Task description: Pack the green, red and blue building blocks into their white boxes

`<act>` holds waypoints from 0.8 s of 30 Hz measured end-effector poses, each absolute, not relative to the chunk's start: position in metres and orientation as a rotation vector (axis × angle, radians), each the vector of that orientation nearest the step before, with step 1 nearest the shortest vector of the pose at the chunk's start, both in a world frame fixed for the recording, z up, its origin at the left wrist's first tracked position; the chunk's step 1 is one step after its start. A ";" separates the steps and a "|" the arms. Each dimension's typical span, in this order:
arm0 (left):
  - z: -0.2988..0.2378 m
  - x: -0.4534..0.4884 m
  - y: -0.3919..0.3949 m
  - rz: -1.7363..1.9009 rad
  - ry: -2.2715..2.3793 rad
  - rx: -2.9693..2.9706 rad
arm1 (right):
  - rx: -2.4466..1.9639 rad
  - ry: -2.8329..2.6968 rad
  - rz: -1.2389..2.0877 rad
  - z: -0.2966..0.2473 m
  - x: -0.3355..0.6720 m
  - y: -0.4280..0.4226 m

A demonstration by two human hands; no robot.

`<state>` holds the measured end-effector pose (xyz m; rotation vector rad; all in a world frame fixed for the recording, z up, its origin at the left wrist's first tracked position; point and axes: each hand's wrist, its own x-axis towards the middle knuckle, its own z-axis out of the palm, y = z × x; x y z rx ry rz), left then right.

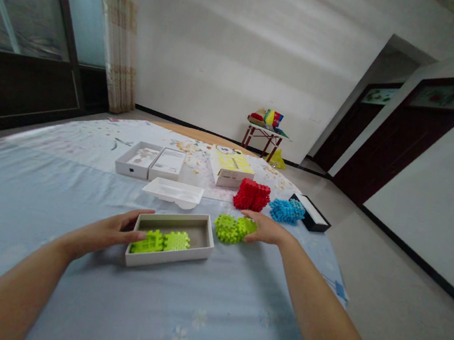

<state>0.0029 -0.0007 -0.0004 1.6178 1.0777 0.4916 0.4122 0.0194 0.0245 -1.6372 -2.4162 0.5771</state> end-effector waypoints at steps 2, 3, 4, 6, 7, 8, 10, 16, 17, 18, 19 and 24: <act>0.000 0.003 -0.002 0.490 1.060 1.615 | -1.630 -2.403 0.568 0.025 0.412 0.017; 0.000 0.004 -0.002 0.493 1.046 1.613 | -1.626 -2.399 0.555 0.024 0.413 0.016; 0.000 0.004 -0.002 0.495 1.032 1.610 | -1.618 -2.396 0.540 0.023 0.413 0.016; 0.001 0.005 -0.003 0.500 1.014 1.607 | -1.600 -2.391 0.520 0.020 0.416 0.016; 0.001 0.005 -0.003 0.500 1.012 1.607 | -1.594 -2.385 0.516 0.019 0.418 0.016; 0.002 0.006 -0.003 0.499 1.013 1.605 | -1.595 -2.375 0.510 0.018 0.420 0.017; 0.004 0.007 -0.004 0.496 1.021 1.602 | -1.609 -2.339 0.466 0.020 0.424 0.016; 0.010 0.008 -0.009 0.532 1.101 1.651 | -1.515 -2.183 0.249 0.047 0.403 0.005; 0.010 0.007 -0.009 0.543 1.135 1.662 | -1.469 -2.188 0.261 0.052 0.391 0.002; 0.010 0.006 -0.009 0.557 1.172 1.675 | -1.415 -2.221 0.286 0.056 0.376 -0.002; 0.009 0.006 -0.009 0.573 1.205 1.687 | -1.348 -2.256 0.309 0.059 0.359 -0.006; 0.001 0.001 -0.007 0.625 1.239 1.717 | -1.027 -2.514 0.501 0.060 0.273 -0.017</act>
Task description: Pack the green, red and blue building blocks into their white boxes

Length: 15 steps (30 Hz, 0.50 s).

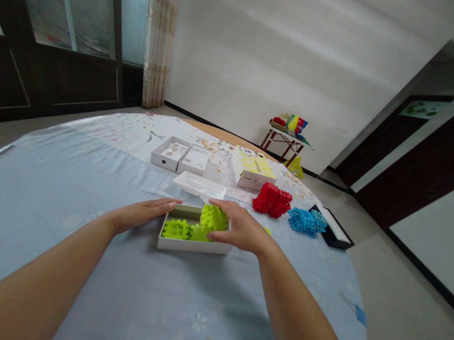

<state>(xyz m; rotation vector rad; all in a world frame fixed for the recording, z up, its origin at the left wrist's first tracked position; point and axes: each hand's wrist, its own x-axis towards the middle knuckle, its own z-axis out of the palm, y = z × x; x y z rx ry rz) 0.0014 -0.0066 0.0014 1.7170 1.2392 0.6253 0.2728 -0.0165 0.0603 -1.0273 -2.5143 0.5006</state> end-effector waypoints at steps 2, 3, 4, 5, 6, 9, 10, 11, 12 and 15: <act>-0.001 0.001 -0.006 0.636 1.209 1.703 | -0.959 -2.589 0.541 0.057 0.247 -0.015; -0.002 0.001 -0.005 0.644 1.193 1.694 | -0.931 -2.625 0.555 0.056 0.236 -0.014; -0.003 0.001 -0.005 0.653 1.177 1.687 | -0.906 -2.660 0.569 0.055 0.227 -0.012; -0.004 0.002 -0.004 0.663 1.166 1.683 | -0.884 -2.687 0.584 0.054 0.220 -0.009; -0.005 0.002 -0.004 0.673 1.162 1.681 | -0.864 -2.706 0.602 0.053 0.215 -0.007; -0.009 0.001 -0.002 0.709 1.167 1.664 | -0.822 -2.707 0.679 0.052 0.207 -0.002; -0.010 0.001 -0.001 0.721 1.163 1.651 | -0.822 -2.695 0.700 0.052 0.206 -0.002; -0.011 0.001 -0.001 0.732 1.154 1.632 | -0.828 -2.682 0.716 0.052 0.207 -0.002; -0.012 0.001 -0.001 0.738 1.140 1.611 | -0.837 -2.669 0.728 0.053 0.208 -0.002; -0.011 0.001 -0.001 0.730 1.104 1.571 | -0.876 -2.636 0.741 0.055 0.215 -0.002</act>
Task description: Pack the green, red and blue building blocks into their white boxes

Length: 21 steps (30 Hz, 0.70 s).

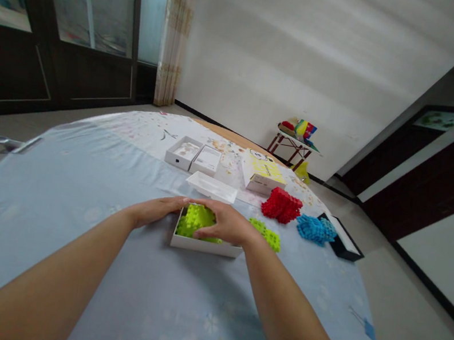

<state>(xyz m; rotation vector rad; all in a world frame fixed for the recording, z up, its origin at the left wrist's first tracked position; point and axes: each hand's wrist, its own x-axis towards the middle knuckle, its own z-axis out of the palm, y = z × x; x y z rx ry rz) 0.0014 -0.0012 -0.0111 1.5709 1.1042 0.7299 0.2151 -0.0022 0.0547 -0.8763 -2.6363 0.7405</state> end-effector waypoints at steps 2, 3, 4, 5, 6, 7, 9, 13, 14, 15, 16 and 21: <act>-0.010 0.002 -0.002 0.718 1.098 1.565 | -0.903 -2.628 0.731 0.056 0.220 -0.002; -0.009 0.002 -0.002 0.712 1.097 1.569 | -0.919 -2.628 0.722 0.056 0.222 -0.001; -0.008 0.002 -0.002 0.708 1.096 1.576 | -0.939 -2.630 0.715 0.056 0.224 -0.001; -0.008 0.002 -0.002 0.705 1.096 1.583 | -0.958 -2.633 0.711 0.055 0.225 -0.001; -0.007 0.002 -0.002 0.702 1.098 1.590 | -0.975 -2.636 0.715 0.055 0.225 -0.001; -0.007 0.002 -0.002 0.702 1.107 1.597 | -0.986 -2.639 0.724 0.054 0.224 -0.001; -0.007 0.002 -0.002 0.703 1.129 1.610 | -0.990 -2.645 0.746 0.052 0.222 -0.001; -0.007 0.002 -0.003 0.717 1.163 1.631 | -0.937 -2.647 0.751 0.048 0.215 -0.003; -0.007 0.002 -0.003 0.714 1.174 1.628 | -0.935 -2.639 0.745 0.047 0.214 -0.003; -0.007 0.002 -0.003 0.709 1.184 1.624 | -0.934 -2.630 0.742 0.047 0.214 -0.003; -0.006 0.002 -0.003 0.703 1.191 1.619 | -0.937 -2.622 0.742 0.048 0.215 -0.002; -0.003 0.002 -0.005 0.680 1.160 1.626 | -1.016 -2.564 0.710 0.054 0.233 0.000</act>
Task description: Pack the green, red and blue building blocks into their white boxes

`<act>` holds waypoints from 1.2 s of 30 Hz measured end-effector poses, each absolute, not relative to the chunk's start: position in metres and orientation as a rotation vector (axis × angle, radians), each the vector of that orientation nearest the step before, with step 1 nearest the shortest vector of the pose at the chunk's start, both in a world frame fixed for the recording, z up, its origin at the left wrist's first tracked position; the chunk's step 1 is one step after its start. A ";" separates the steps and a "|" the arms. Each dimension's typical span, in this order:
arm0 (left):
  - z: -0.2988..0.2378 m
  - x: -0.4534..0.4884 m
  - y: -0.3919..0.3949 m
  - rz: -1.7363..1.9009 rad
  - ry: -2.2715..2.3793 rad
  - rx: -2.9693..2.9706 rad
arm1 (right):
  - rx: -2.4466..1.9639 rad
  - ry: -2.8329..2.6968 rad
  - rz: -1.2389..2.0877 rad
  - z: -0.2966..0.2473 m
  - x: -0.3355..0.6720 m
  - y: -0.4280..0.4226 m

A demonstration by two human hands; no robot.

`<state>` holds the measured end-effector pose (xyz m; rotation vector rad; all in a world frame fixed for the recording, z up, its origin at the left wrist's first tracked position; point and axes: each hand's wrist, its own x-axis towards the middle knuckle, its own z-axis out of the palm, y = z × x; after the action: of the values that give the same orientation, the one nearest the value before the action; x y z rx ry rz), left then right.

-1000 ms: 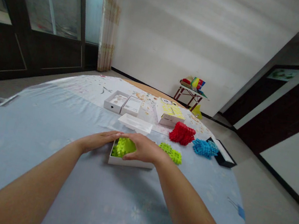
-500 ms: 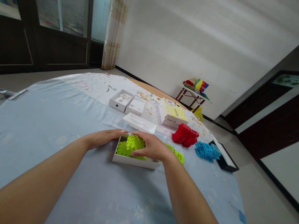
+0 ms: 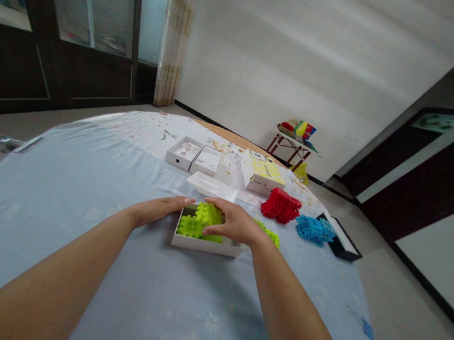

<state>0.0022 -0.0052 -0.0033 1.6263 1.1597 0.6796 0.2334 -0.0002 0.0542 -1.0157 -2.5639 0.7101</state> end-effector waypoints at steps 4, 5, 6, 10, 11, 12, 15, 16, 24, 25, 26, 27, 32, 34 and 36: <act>-0.003 0.002 -0.005 0.663 1.185 1.650 | -1.121 -2.647 0.642 0.059 0.251 0.001; -0.003 0.001 -0.005 0.662 1.188 1.652 | -1.142 -2.685 0.637 0.060 0.253 0.001; -0.003 0.001 -0.004 0.662 1.185 1.653 | -1.160 -2.718 0.637 0.059 0.255 0.002; -0.004 0.001 -0.004 0.673 1.165 1.637 | -1.213 -2.780 0.638 0.058 0.254 0.006; -0.004 0.001 -0.004 0.676 1.163 1.632 | -1.223 -2.794 0.637 0.058 0.254 0.007; -0.004 0.001 -0.004 0.680 1.161 1.629 | -1.234 -2.809 0.635 0.058 0.254 0.009; -0.003 0.001 -0.005 0.685 1.153 1.631 | -1.255 -2.841 0.622 0.061 0.254 0.011; -0.003 0.001 -0.006 0.681 1.153 1.633 | -1.249 -2.840 0.615 0.063 0.254 0.011; -0.006 0.002 -0.003 0.675 1.167 1.637 | -0.960 -2.759 0.633 0.061 0.217 0.000; -0.006 0.002 -0.003 0.680 1.169 1.645 | -0.931 -2.749 0.634 0.060 0.213 -0.001; -0.007 0.002 -0.003 0.683 1.170 1.654 | -0.910 -2.740 0.640 0.060 0.211 -0.002; -0.006 0.002 -0.003 0.681 1.170 1.663 | -0.906 -2.728 0.651 0.060 0.212 -0.001; 0.000 0.003 -0.007 0.632 1.135 1.660 | -1.082 -2.676 0.658 0.064 0.235 0.002; 0.002 0.004 -0.007 0.612 1.093 1.644 | -1.149 -2.699 0.658 0.065 0.245 0.002; 0.001 0.004 -0.006 0.601 1.033 1.629 | -1.201 -2.732 0.669 0.064 0.251 0.002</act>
<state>0.0044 -0.0064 0.0010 1.6287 1.0330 0.6008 0.2508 0.0016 0.0644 -1.2010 -2.7325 0.6688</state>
